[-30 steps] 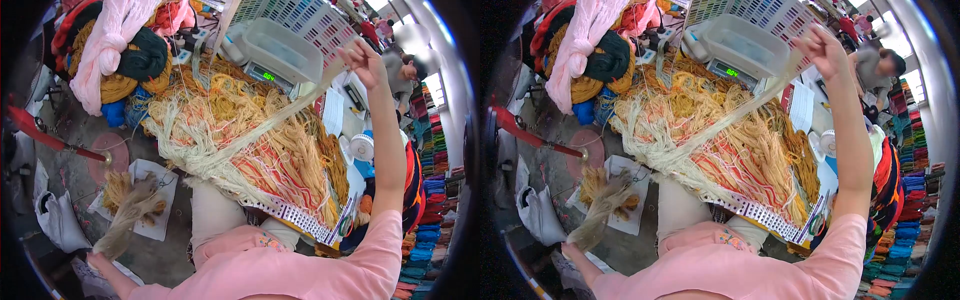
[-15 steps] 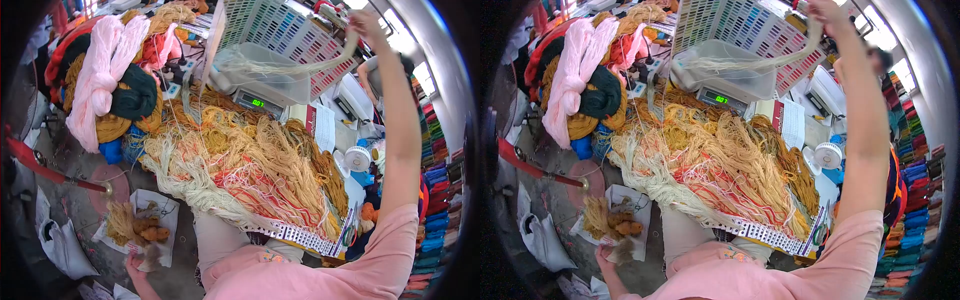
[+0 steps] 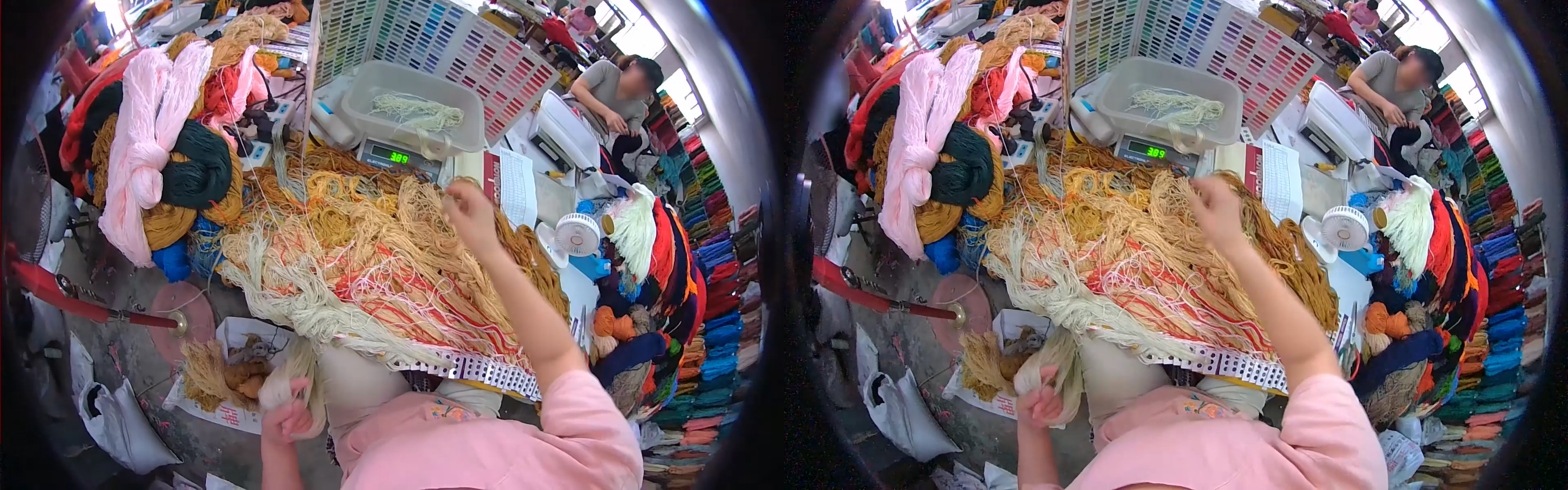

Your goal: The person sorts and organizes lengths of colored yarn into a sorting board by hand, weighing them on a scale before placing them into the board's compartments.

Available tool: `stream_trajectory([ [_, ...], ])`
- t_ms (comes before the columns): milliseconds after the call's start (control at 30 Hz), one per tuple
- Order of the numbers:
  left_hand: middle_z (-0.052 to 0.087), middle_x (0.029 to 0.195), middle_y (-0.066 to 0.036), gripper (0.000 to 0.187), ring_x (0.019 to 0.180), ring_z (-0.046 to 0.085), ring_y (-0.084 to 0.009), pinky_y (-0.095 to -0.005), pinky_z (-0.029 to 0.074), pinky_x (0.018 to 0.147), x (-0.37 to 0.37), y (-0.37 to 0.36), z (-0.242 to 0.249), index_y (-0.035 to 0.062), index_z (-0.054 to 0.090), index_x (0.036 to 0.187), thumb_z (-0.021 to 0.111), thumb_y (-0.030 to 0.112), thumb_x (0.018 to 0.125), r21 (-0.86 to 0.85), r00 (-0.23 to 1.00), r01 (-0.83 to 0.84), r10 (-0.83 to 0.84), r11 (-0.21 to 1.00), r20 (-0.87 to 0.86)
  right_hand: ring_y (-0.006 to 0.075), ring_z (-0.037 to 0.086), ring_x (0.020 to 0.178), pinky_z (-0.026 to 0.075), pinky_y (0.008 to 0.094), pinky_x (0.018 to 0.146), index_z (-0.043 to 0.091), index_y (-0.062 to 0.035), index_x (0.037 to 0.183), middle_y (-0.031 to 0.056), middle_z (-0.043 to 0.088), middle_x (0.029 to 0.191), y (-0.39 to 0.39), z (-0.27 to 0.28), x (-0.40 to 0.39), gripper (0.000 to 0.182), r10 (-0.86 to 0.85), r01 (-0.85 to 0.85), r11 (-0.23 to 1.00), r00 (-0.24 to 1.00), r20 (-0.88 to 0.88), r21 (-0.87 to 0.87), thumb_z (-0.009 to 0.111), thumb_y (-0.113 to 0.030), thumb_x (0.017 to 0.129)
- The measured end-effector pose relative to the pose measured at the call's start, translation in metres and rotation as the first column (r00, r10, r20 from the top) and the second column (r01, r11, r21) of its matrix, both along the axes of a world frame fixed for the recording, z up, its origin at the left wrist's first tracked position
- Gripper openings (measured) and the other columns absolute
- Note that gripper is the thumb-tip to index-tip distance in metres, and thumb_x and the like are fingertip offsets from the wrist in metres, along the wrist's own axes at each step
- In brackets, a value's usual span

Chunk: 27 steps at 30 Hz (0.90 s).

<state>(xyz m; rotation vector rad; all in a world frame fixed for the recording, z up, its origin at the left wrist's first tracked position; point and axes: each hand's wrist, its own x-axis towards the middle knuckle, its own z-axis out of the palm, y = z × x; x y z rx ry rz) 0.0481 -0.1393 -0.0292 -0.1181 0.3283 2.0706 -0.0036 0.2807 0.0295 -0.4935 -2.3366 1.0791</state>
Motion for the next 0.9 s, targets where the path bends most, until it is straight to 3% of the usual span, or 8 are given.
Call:
stream_trajectory([
  [67, 0.033, 0.042, 0.002, 0.032, 0.030, 0.023, -0.0049, -0.0203, 0.020, 0.032, -0.009, 0.031, 0.008, -0.0003, 0.039, 0.105, 0.042, 0.011, 0.076, 0.015, 0.999, 0.025, -0.024, 1.000, -0.040, 0.0131, 0.050, 0.063, 0.041, 0.0242, 0.055, 0.054, -0.0025, 0.082, 0.0080, 0.051, 0.083, -0.050, 0.006, 0.035, 0.017, 0.040, -0.039, 0.999, 0.995, 0.094, -0.021, 0.057, -0.006, 0.066],
  [133, 0.035, 0.042, 0.002, 0.022, 0.031, 0.027, -0.0062, -0.0209, 0.023, 0.033, -0.015, 0.070, 0.028, 0.0008, 0.046, 0.096, 0.043, 0.010, 0.076, -0.264, 0.994, 0.013, -0.042, 0.964, -0.104, 0.0088, 0.048, 0.075, 0.041, 0.0206, 0.056, 0.054, -0.0025, 0.081, 0.0043, 0.051, 0.082, -0.085, -0.013, 0.061, 0.014, 0.271, -0.271, 0.959, 0.962, -0.020, -0.083, 0.056, -0.002, 0.068],
  [200, 0.043, 0.049, 0.001, 0.016, 0.038, 0.037, -0.0078, -0.0216, 0.030, 0.037, -0.016, 0.106, 0.038, 0.0014, 0.050, 0.089, 0.047, 0.011, 0.076, -0.513, 0.957, -0.151, -0.006, 0.845, -0.291, 0.0087, 0.048, 0.074, 0.041, 0.0195, 0.057, 0.055, -0.0017, 0.079, 0.0045, 0.051, 0.083, -0.117, -0.009, 0.079, 0.010, 0.292, -0.269, 0.919, 0.956, 0.040, -0.290, 0.056, -0.002, 0.069],
  [267, 0.053, 0.068, -0.004, 0.019, 0.059, 0.049, -0.0109, -0.0233, 0.040, 0.051, -0.014, 0.129, 0.048, 0.0000, 0.050, 0.091, 0.047, 0.013, 0.078, -0.446, 0.925, -0.234, 0.057, 0.864, -0.375, 0.0081, 0.049, 0.069, 0.040, 0.0191, 0.055, 0.056, 0.0000, 0.079, 0.0048, 0.050, 0.086, -0.126, -0.008, 0.090, 0.008, 0.337, -0.281, 0.850, 0.940, 0.052, -0.445, 0.055, -0.003, 0.071],
  [367, 0.051, 0.090, -0.009, 0.027, 0.080, 0.049, -0.0134, -0.0261, 0.041, 0.068, -0.008, 0.153, 0.065, -0.0020, 0.046, 0.100, 0.043, 0.017, 0.081, -0.379, 0.909, -0.281, 0.117, 0.882, -0.401, 0.0064, 0.047, 0.055, 0.039, 0.0183, 0.050, 0.055, 0.0017, 0.078, 0.0030, 0.052, 0.070, -0.134, 0.017, 0.096, 0.008, 0.315, -0.123, 0.513, 0.948, 0.053, -0.849, 0.053, -0.005, 0.073],
  [667, 0.046, 0.103, -0.011, 0.032, 0.090, 0.046, -0.0158, -0.0279, 0.038, 0.076, -0.004, 0.150, 0.062, -0.0030, 0.042, 0.107, 0.039, 0.017, 0.082, -0.208, 0.950, -0.101, 0.033, 0.973, -0.309, 0.0029, 0.040, 0.039, 0.029, 0.0163, 0.036, 0.058, -0.0011, 0.079, 0.0006, 0.048, 0.048, -0.153, 0.019, 0.101, 0.012, 0.377, -0.125, 0.417, 0.925, 0.046, -0.900, 0.051, -0.009, 0.074],
  [867, 0.054, 0.088, -0.009, 0.021, 0.082, 0.050, -0.0159, -0.0269, 0.040, 0.072, -0.001, 0.153, 0.061, -0.0023, 0.052, 0.091, 0.045, 0.014, 0.080, -0.374, 0.865, -0.282, 0.065, 0.883, -0.497, 0.0040, 0.040, 0.040, 0.032, 0.0169, 0.037, 0.057, -0.0001, 0.080, 0.0022, 0.051, 0.055, -0.150, 0.020, 0.100, 0.012, 0.421, -0.207, 0.447, 0.907, 0.000, -0.870, 0.049, -0.008, 0.075],
  [900, 0.054, 0.088, -0.009, 0.021, 0.082, 0.050, -0.0159, -0.0269, 0.040, 0.072, -0.002, 0.152, 0.064, -0.0023, 0.052, 0.091, 0.045, 0.014, 0.080, -0.372, 0.865, -0.286, 0.072, 0.883, -0.496, 0.0040, 0.043, 0.045, 0.034, 0.0169, 0.040, 0.057, 0.0002, 0.081, 0.0024, 0.052, 0.063, -0.145, 0.026, 0.097, 0.012, 0.431, -0.275, 0.547, 0.902, -0.016, -0.791, 0.049, -0.007, 0.075],
])
